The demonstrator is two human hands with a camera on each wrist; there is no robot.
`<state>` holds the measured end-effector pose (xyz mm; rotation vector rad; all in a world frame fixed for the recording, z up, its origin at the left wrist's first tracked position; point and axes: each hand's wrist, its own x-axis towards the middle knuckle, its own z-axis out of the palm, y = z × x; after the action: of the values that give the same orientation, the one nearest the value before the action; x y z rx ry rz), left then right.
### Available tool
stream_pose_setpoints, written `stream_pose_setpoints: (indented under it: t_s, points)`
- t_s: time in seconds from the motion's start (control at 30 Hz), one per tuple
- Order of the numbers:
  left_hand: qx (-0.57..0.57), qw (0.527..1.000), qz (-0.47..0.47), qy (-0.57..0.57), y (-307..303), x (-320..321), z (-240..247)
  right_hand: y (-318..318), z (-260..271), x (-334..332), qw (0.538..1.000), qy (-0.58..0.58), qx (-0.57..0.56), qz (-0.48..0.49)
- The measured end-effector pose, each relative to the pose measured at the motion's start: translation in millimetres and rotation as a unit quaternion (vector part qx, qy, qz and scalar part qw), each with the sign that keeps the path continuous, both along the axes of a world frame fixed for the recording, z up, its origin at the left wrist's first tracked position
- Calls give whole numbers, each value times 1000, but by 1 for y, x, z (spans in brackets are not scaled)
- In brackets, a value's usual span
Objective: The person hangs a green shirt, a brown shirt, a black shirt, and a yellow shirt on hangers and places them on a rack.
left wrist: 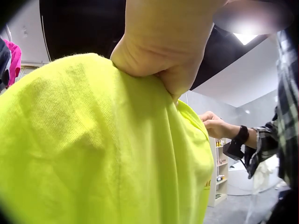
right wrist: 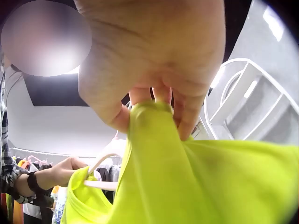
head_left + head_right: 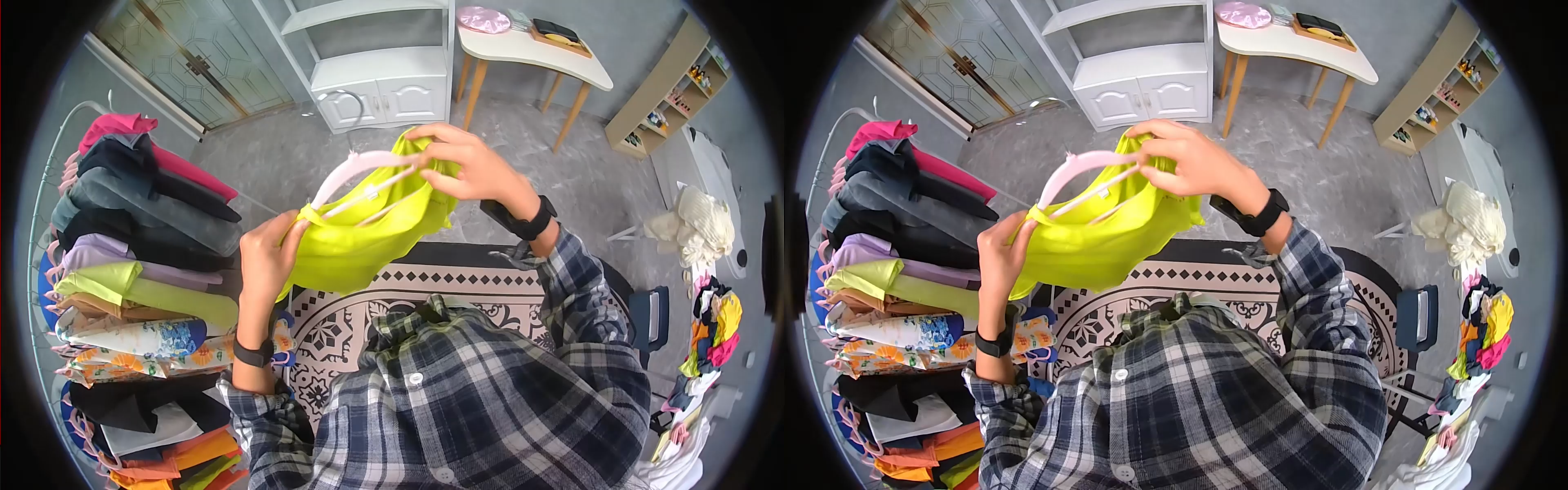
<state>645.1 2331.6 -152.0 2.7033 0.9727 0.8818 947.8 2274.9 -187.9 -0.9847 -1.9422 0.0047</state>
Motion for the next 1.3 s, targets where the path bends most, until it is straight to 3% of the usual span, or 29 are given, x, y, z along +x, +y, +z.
stream_pose_setpoints:
  t_s: [0.1, 0.17, 0.2, 0.3, 0.37, 0.43, 0.5, 0.53, 0.77, 0.83, 0.9, 1.03, 1.1, 1.23, 1.3]
  points:
    - [-1, 998, 9, -56, -7, -11, -2, -15, 10, -8, 1000, 9, -4, -22]
    - [-9, 996, 9, -85, -10, -18, -2, -12, 7, 0, 995, -3, -19, -102]
    - [-9, 996, 15, -86, -10, -19, -2, -9, 6, 10, 984, -97, -84, -123]
    - [-8, 994, 13, -104, -11, -26, 0, -6, 1, 14, 990, -53, -86, -96]
    - [55, 996, 40, -56, -7, -42, 3, -9, 4, 19, 990, -47, -67, -118]
    - [33, 996, 67, -53, 0, -66, -7, -12, 7, 24, 988, -40, -49, -138]
    - [-47, 986, 160, -2, 7, -84, -20, -13, 9, 30, 985, -16, -60, -162]
    - [-93, 979, 154, -98, 10, -85, -28, -11, 13, 31, 984, -4, -65, -164]
    - [0, 967, 252, -45, 2, -130, -50, -18, 21, 51, 982, 16, -53, -183]
    - [-12, 965, 260, -15, -5, -135, -52, -18, 18, 48, 985, 28, -34, -168]
    - [-33, 966, 228, -115, -6, -131, -58, -18, 24, 35, 986, 46, -59, -150]
    - [-57, 970, 198, -127, -23, -100, -26, -3, 31, 10, 990, 56, -64, -111]
    - [-13, 982, 157, -107, -18, -86, -15, 7, 37, -3, 991, 55, -68, -101]
    - [17, 979, 177, -96, 7, -83, -24, 31, 40, -21, 993, 75, -60, -70]
    - [27, 985, 163, -48, 25, -90, -40, 44, 44, -30, 990, 73, -109, -52]
